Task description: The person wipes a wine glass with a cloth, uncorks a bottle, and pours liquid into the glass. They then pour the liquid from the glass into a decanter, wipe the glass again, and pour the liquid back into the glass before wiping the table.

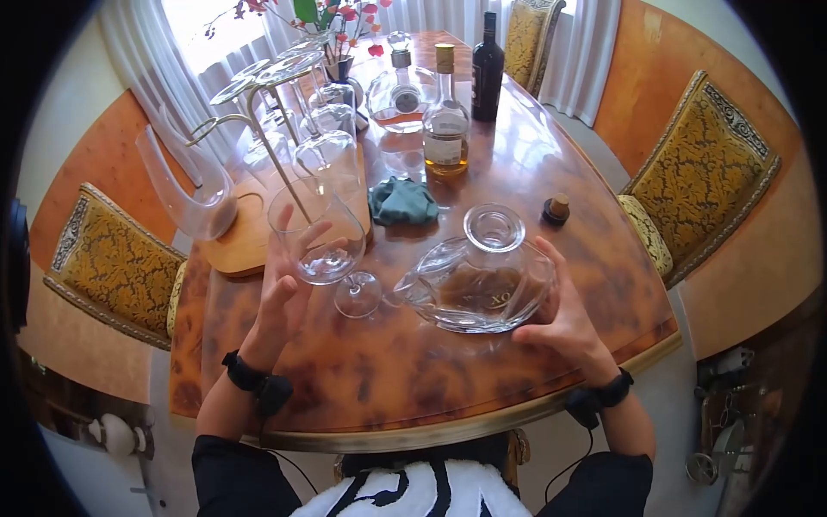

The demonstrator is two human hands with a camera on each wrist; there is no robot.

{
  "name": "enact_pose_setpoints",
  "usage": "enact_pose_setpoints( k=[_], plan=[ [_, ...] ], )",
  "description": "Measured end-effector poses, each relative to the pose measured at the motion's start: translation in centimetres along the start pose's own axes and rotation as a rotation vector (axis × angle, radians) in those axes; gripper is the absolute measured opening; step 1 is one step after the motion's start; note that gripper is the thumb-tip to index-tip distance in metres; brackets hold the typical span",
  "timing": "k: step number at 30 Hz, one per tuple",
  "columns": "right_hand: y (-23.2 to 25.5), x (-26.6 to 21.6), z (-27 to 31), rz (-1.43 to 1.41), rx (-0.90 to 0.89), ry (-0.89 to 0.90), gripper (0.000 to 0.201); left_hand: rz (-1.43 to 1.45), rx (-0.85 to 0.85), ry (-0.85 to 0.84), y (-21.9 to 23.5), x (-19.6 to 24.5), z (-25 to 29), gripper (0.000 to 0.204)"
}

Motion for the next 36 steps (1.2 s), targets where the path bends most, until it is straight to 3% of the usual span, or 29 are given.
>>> enact_pose_setpoints(
  k=[3,6,15,21,31,33,34,36],
  plan=[
    [0.2,0.6,-0.2,0.087,0.012,0.004,0.128,0.04,-0.024,-0.017,0.3,-0.3,-0.1,0.122],
    [2.0,1.7,-0.5,0.349,-0.032,-0.114,0.121,0.017,0.019,0.017,0.0,-0.4,-0.2,0.117],
    [1.6,1.9,-0.4,0.301,-0.009,0.033,0.115,-0.076,0.072,-0.048,0.1,0.0,0.5,0.099],
    [2.5,2.8,-0.1,0.352,0.003,0.023,0.107,-0.145,0.066,-0.034,2.2,1.0,1.2,0.104],
    [2.5,2.5,-0.2,0.332,0.004,0.028,0.108,-0.194,0.075,-0.014,0.8,1.7,2.4,0.106],
    [2.1,2.0,-0.2,0.24,-0.042,-0.01,0.114,-0.549,0.352,-0.463,1.9,1.9,4.0,0.094],
    [2.1,2.0,-0.1,0.233,-0.03,-0.009,0.114,-0.551,0.339,-0.458,2.5,2.2,5.3,0.094],
    [2.0,2.1,-0.3,0.291,-0.062,0.047,0.119,-1.002,0.208,-0.836,3.2,3.8,7.7,0.076]
  ],
)
Point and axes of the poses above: each hand's wrist, its own z-axis away from the middle knuckle, its own y-axis out of the back of the hand, x = y × z, the point moved 2 cm from there along -z, towards the middle knuckle, and after that the axes turned 1 degree about z, right-handed, at the moved point
